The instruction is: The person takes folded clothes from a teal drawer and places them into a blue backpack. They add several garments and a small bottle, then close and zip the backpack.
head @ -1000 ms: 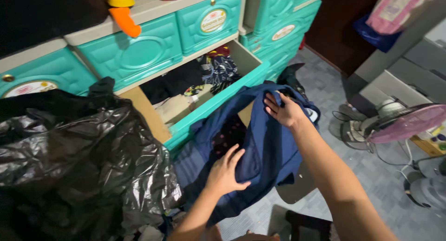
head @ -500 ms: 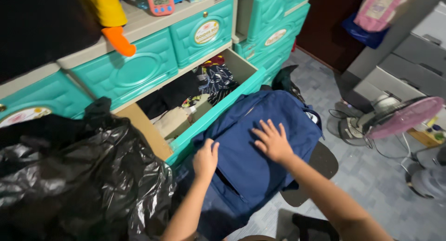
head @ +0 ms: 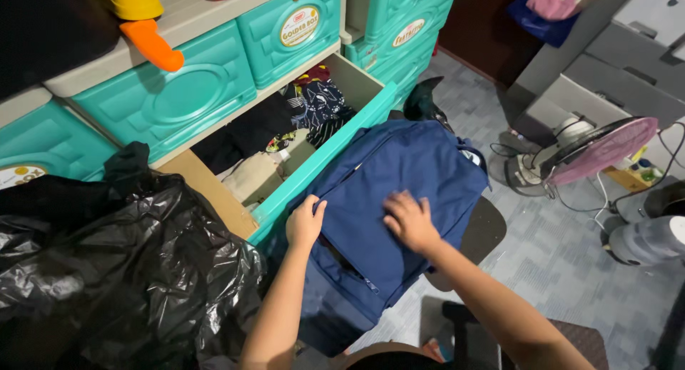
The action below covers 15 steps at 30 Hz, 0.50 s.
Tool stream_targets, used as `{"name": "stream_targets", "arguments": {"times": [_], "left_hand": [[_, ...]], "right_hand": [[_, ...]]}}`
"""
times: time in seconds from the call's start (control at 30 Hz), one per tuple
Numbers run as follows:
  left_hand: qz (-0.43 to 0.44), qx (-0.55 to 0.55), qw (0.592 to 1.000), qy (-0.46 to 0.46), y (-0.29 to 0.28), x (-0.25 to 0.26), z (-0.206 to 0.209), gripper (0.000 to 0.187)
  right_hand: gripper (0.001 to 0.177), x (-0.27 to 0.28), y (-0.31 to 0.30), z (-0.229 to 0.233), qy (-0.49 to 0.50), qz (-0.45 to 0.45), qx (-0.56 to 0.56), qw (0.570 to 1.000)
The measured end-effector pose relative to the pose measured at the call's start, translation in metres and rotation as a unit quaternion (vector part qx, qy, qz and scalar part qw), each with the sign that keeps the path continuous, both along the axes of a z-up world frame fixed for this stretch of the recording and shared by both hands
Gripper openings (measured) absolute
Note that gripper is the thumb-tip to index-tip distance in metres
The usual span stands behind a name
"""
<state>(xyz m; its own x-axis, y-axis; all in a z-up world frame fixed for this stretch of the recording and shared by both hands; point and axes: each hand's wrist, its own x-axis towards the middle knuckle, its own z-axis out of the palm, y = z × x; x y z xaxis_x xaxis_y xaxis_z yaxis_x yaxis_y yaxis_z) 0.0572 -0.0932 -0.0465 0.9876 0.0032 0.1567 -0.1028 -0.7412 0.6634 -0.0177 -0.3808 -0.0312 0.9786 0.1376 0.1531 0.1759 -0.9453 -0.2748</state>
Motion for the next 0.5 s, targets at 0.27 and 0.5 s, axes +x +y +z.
{"name": "stream_targets", "arguments": {"times": [0.27,0.5], "left_hand": [[-0.004,-0.056,0.998,-0.022,0.003,-0.006,0.0,0.028],[-0.012,-0.119,0.992,0.032,0.009,-0.002,-0.007,0.031]], "right_hand": [[0.062,-0.066,0.037,0.048,-0.012,0.396,0.009,0.918],[0.047,-0.07,0.042,0.034,-0.026,0.482,-0.07,0.873]]}}
